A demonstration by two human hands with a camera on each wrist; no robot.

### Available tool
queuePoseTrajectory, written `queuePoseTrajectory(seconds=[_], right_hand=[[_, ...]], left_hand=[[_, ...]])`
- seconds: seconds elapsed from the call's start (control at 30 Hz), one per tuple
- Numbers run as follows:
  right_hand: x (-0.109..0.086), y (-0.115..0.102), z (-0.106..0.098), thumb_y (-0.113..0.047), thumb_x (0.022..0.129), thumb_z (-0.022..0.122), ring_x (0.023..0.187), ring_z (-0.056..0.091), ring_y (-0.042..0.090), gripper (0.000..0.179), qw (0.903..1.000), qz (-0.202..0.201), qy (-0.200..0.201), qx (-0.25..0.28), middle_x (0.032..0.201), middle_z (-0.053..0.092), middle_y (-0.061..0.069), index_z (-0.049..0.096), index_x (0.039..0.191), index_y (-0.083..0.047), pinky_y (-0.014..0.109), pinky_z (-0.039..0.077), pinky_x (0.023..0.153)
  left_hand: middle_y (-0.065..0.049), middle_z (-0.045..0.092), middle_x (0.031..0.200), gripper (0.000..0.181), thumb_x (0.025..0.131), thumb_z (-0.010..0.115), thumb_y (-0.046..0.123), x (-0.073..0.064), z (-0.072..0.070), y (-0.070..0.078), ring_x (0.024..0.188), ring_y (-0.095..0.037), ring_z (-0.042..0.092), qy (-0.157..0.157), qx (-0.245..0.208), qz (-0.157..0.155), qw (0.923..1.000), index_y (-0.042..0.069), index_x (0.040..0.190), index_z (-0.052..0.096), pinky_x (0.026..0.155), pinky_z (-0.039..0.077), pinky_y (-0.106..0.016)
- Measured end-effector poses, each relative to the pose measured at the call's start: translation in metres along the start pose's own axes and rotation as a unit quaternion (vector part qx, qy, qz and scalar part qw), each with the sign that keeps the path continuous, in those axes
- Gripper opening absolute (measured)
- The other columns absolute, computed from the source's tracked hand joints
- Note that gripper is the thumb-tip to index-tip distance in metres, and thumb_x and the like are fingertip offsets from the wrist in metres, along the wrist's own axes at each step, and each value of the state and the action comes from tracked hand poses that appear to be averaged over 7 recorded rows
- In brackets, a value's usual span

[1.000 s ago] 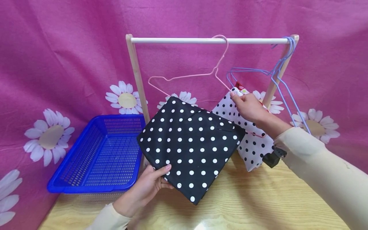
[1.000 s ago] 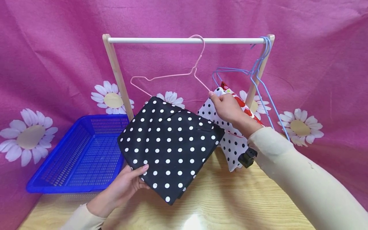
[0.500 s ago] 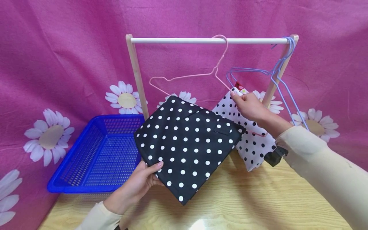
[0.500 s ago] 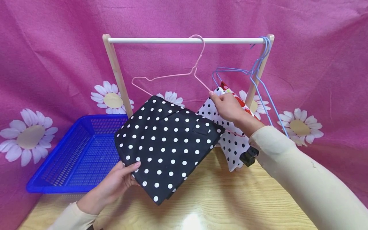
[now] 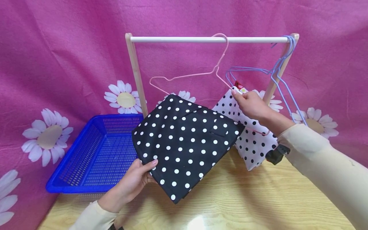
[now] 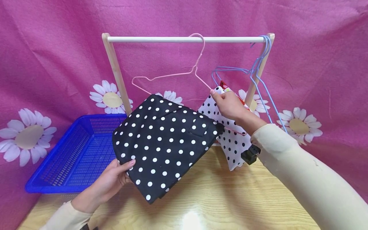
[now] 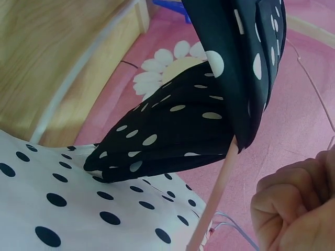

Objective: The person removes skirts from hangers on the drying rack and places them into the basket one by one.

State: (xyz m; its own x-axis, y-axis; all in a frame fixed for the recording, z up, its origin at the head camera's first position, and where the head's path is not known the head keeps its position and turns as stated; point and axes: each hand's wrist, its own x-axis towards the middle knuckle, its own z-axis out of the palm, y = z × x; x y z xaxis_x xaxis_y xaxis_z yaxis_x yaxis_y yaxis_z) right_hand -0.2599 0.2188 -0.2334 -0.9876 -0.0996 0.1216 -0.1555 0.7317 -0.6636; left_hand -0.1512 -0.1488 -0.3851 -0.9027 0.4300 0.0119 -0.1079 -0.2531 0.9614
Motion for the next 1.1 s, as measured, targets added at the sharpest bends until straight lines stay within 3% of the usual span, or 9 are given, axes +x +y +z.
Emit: queuePoseTrajectory(seconds=[0.23, 0.43, 0.7, 1.1], right_hand=[[0.003, -0.001, 0.001, -0.048, 0.108, 0.035, 0.045, 0.031, 0.006, 0.065, 1.0000, -0.001, 0.005, -0.002, 0.048, 0.033, -0.010, 0.041, 0.050, -0.019, 0.024, 0.027, 0.042], [0.002, -0.001, 0.003, -0.054, 0.107, 0.030, 0.045, 0.032, 0.007, 0.066, 0.9995, 0.024, -0.021, 0.004, 0.048, 0.033, -0.008, 0.040, 0.053, -0.017, 0.025, 0.028, 0.043], [0.002, -0.003, 0.006, -0.052, 0.108, 0.030, 0.044, 0.032, 0.006, 0.066, 0.9990, 0.027, -0.030, 0.021, 0.048, 0.033, -0.009, 0.040, 0.052, -0.018, 0.024, 0.029, 0.043], [0.003, -0.002, 0.006, -0.054, 0.107, 0.030, 0.044, 0.033, 0.008, 0.066, 0.9962, 0.047, -0.055, 0.049, 0.048, 0.035, -0.009, 0.040, 0.053, -0.018, 0.025, 0.030, 0.042]], left_hand=[[0.006, 0.080, 0.093, 0.011, 0.106, 0.050, 0.019, -0.002, 0.003, -0.004, 0.083, -0.008, 0.077, 0.012, 0.012, -0.019, 0.9997, 0.012, 0.111, 0.056, 0.074, 0.062, -0.028], [0.007, 0.080, 0.092, 0.012, 0.106, 0.051, 0.019, -0.006, 0.006, -0.010, 0.081, -0.008, 0.077, 0.015, 0.017, -0.022, 0.9995, 0.011, 0.113, 0.055, 0.073, 0.062, -0.026], [0.006, 0.080, 0.093, 0.016, 0.106, 0.053, 0.022, -0.011, 0.011, -0.020, 0.082, -0.008, 0.077, 0.017, 0.017, -0.056, 0.9981, 0.010, 0.115, 0.055, 0.072, 0.061, -0.024], [0.006, 0.080, 0.097, 0.011, 0.106, 0.050, 0.018, -0.018, 0.007, -0.015, 0.085, -0.008, 0.077, -0.006, 0.008, -0.024, 0.9997, 0.014, 0.116, 0.053, 0.075, 0.062, -0.027]])
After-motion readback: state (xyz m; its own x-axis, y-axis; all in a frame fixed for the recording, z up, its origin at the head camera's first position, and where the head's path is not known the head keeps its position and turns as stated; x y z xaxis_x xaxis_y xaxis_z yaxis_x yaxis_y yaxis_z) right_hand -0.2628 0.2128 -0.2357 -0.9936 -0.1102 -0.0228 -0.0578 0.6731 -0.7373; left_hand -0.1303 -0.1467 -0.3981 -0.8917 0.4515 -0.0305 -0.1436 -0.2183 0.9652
